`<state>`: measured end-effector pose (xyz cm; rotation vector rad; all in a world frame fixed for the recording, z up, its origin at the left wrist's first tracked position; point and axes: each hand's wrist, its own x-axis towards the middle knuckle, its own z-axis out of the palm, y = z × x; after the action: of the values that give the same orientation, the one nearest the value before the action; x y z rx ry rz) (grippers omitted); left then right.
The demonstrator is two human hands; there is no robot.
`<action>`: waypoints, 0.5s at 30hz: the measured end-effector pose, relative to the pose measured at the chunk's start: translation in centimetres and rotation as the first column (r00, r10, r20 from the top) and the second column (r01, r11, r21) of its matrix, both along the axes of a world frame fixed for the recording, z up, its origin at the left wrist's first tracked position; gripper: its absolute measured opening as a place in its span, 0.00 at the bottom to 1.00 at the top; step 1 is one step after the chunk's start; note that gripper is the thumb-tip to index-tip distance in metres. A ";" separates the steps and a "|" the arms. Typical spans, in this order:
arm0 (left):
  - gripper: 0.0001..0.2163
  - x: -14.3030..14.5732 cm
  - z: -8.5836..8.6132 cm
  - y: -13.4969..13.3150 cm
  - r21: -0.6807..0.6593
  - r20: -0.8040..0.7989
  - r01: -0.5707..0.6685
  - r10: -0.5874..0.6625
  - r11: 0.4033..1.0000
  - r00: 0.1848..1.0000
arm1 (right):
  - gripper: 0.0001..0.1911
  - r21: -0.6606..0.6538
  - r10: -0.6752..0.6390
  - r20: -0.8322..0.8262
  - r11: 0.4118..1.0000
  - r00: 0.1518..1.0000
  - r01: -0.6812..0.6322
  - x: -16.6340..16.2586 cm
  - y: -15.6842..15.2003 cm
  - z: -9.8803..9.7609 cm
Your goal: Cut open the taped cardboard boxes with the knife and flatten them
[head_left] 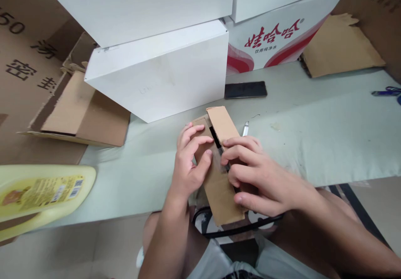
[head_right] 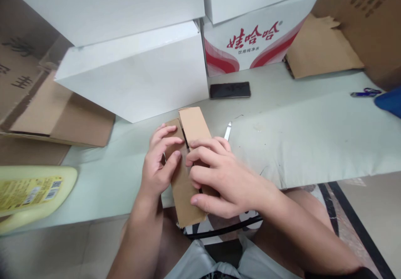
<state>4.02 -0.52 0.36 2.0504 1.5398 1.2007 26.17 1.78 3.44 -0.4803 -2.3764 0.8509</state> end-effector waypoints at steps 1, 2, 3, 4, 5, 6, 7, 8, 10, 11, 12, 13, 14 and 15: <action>0.09 0.0 0.0 0.0 -0.003 -0.004 -0.005 0.005 1.000 1.000 | 0.11 0.003 0.000 0.001 1.000 1.000 0.000 0.0 0.0 0.0; 0.09 0.0 0.0 0.0 -0.008 -0.012 -0.009 0.009 1.000 1.000 | 0.11 0.006 -0.001 0.003 1.000 1.000 0.001 0.0 0.0 0.1; 0.10 0.0 0.0 0.0 -0.014 -0.021 -0.011 0.011 1.000 1.000 | 0.11 0.009 -0.002 0.006 1.000 1.000 0.002 0.0 0.0 0.1; 0.10 0.0 0.0 0.0 -0.018 -0.030 -0.012 0.012 1.000 0.999 | 0.11 0.010 -0.004 0.009 1.000 1.000 0.004 0.0 0.0 0.1; 0.10 0.0 0.0 0.0 -0.021 -0.035 -0.013 0.012 1.000 0.999 | 0.11 0.010 -0.005 0.011 1.000 1.000 0.005 0.0 0.0 0.1; 0.10 0.0 0.0 0.0 -0.022 -0.035 -0.013 0.012 1.000 0.999 | 0.10 0.010 -0.008 0.012 1.000 1.000 0.008 0.0 0.0 0.1; 0.10 0.0 0.0 0.0 -0.021 -0.033 -0.013 0.012 1.000 0.999 | 0.10 0.009 -0.010 0.010 1.000 1.000 0.009 0.0 0.0 0.1; 0.10 0.0 0.0 0.0 -0.019 -0.028 -0.012 0.011 1.000 1.000 | 0.10 0.009 -0.011 0.008 1.000 1.000 0.011 0.0 0.0 0.0; 0.09 0.0 0.0 0.0 -0.014 -0.017 -0.013 0.012 1.000 1.000 | 0.10 0.005 -0.008 0.000 1.000 1.000 0.008 0.0 0.0 0.0; 0.09 0.0 0.0 0.0 -0.010 -0.013 -0.013 0.013 1.000 1.000 | 0.10 0.002 -0.005 -0.005 1.000 1.000 0.005 0.1 0.0 -0.1; 0.08 0.1 -0.1 0.1 -0.007 -0.011 -0.012 0.012 1.000 1.000 | 0.10 0.000 -0.003 -0.007 1.000 1.000 0.003 0.1 0.0 -0.1; 0.08 0.1 -0.1 0.1 -0.004 -0.009 -0.013 0.013 1.000 1.000 | 0.09 -0.001 -0.001 -0.008 1.000 1.000 0.001 0.1 0.0 -0.1; 0.08 0.1 -0.1 0.1 -0.003 -0.010 -0.013 0.013 1.000 1.000 | 0.09 -0.001 0.000 -0.008 1.000 1.000 0.000 0.1 0.0 -0.1; 0.08 0.1 -0.1 0.1 -0.002 -0.009 -0.013 0.013 1.000 1.000 | 0.10 -0.001 0.001 -0.009 1.000 1.000 -0.001 0.1 0.0 -0.1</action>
<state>4.11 -0.46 0.25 2.0509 1.5600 1.1953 26.25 1.81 3.30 -0.4745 -2.3687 0.8525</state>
